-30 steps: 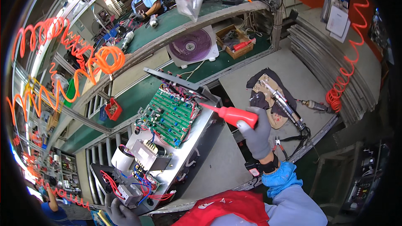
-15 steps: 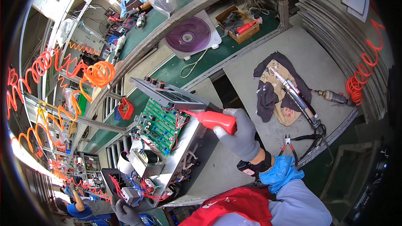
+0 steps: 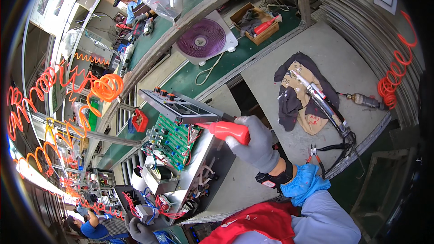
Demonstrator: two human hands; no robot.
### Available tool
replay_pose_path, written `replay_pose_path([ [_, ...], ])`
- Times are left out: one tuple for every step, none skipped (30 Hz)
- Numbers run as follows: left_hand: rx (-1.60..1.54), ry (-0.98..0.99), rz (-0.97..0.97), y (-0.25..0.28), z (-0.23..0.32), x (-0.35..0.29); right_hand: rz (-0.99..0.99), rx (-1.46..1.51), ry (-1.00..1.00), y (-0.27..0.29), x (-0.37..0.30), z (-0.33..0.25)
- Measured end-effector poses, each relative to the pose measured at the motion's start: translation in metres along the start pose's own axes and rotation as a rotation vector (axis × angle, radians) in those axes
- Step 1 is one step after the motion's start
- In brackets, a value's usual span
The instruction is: Assembling and wiring an electronic inverter unit on a factory production line.
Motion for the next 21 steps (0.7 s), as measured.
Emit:
replay_pose_path([
  [0.041, -0.042, 0.007, 0.001, 0.001, 0.0, 0.002, 0.001, 0.0, -0.001, 0.0, 0.001],
  [0.082, -0.083, 0.013, 0.002, 0.003, 0.0, -0.001, 0.005, -0.005, -0.003, 0.0, 0.002],
  [0.082, -0.083, 0.015, 0.003, 0.005, 0.0, -0.005, 0.009, -0.008, -0.005, 0.001, 0.002],
  [0.062, -0.051, 0.019, 0.003, 0.006, 0.0, -0.006, 0.009, -0.006, -0.005, 0.001, 0.002],
  [0.041, -0.019, 0.022, 0.003, 0.006, 0.0, -0.008, -0.003, 0.001, -0.006, 0.002, 0.001],
  [0.038, -0.017, 0.023, 0.004, 0.006, 0.0, -0.011, -0.016, 0.011, -0.006, 0.003, 0.0],
  [0.027, -0.018, 0.008, 0.003, 0.004, 0.0, -0.013, -0.018, 0.014, -0.005, 0.004, -0.002],
  [0.016, -0.019, -0.007, 0.002, 0.004, 0.001, -0.026, -0.038, 0.032, -0.005, 0.004, -0.004],
  [0.014, -0.013, -0.004, 0.002, 0.005, 0.0, -0.043, -0.056, 0.052, -0.006, 0.004, -0.006],
  [-0.01, 0.013, -0.009, 0.002, 0.007, 0.0, -0.048, -0.058, 0.057, -0.007, 0.004, -0.008],
  [-0.035, 0.039, -0.015, 0.001, 0.008, 0.0, -0.037, -0.069, 0.069, -0.007, 0.005, -0.011],
  [-0.036, 0.048, -0.01, 0.0, 0.008, 0.0, -0.03, -0.077, 0.082, -0.007, 0.005, -0.013],
  [-0.017, -0.009, 0.007, 0.001, 0.011, 0.001, -0.037, -0.077, 0.089, -0.008, 0.004, -0.015],
  [0.003, -0.066, 0.024, 0.002, 0.011, 0.002, -0.033, -0.092, 0.095, -0.009, 0.004, -0.016],
  [0.007, -0.054, 0.035, 0.004, -0.003, 0.001, -0.033, -0.098, 0.103, -0.01, 0.003, -0.016],
  [-0.001, -0.016, -0.021, 0.002, -0.022, 0.002, -0.045, -0.096, 0.115, -0.013, 0.005, -0.018],
  [-0.009, 0.021, -0.076, 0.0, -0.039, -0.002, -0.044, -0.093, 0.096, -0.016, 0.006, -0.018],
  [0.04, 0.031, -0.07, 0.001, -0.033, -0.001, -0.044, -0.095, 0.08, -0.018, 0.005, -0.017],
  [0.026, 0.046, -0.068, -0.002, -0.032, -0.002, -0.055, -0.105, 0.095, -0.019, 0.003, -0.018],
  [-0.004, 0.046, -0.088, -0.005, -0.029, -0.002, -0.052, -0.103, 0.045, -0.018, 0.002, -0.016],
  [-0.025, 0.046, -0.105, -0.004, -0.026, -0.001, -0.05, -0.093, -0.007, -0.019, 0.0, -0.013],
])
Point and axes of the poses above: each hand's wrist, its own x-axis towards the middle knuckle, its own y-axis out of the back of the hand, z = x × y, the point moved 5 cm from there along x, towards the middle knuckle, and after that the axes turned 6 degrees about x, right-handed, at the moved point
